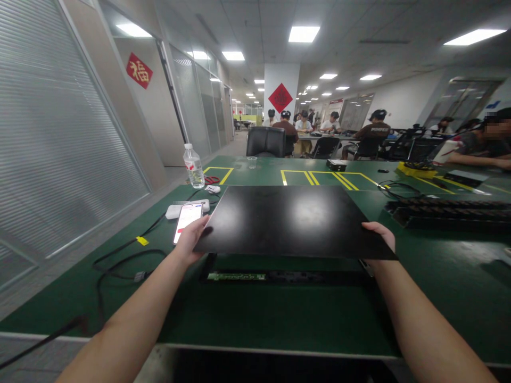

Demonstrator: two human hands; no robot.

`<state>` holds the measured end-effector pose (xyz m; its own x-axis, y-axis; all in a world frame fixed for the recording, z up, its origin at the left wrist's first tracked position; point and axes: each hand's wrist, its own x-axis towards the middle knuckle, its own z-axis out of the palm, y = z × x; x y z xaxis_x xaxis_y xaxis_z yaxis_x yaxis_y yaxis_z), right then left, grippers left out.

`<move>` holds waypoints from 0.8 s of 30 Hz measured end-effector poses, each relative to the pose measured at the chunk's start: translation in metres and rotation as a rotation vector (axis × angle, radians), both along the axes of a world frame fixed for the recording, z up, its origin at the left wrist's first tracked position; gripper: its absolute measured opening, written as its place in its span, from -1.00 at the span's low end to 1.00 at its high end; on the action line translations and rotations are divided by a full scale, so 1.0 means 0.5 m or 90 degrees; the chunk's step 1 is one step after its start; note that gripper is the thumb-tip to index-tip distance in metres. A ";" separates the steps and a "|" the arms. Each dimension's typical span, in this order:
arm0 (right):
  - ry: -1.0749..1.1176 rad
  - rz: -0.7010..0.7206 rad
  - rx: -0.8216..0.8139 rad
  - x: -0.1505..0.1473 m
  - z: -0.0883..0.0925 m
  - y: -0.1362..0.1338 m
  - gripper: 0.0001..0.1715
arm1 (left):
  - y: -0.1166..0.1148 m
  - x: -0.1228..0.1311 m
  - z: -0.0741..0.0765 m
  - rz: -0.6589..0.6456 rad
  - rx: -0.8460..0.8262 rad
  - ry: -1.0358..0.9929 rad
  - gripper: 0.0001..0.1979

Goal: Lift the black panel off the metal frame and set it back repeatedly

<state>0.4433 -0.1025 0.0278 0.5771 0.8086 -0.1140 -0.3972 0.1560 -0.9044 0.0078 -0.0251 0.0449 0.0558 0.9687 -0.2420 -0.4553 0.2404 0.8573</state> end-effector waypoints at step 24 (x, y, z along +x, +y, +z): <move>-0.089 0.139 -0.187 0.007 -0.032 0.036 -0.81 | -0.025 0.018 0.035 0.167 0.081 -0.103 -0.72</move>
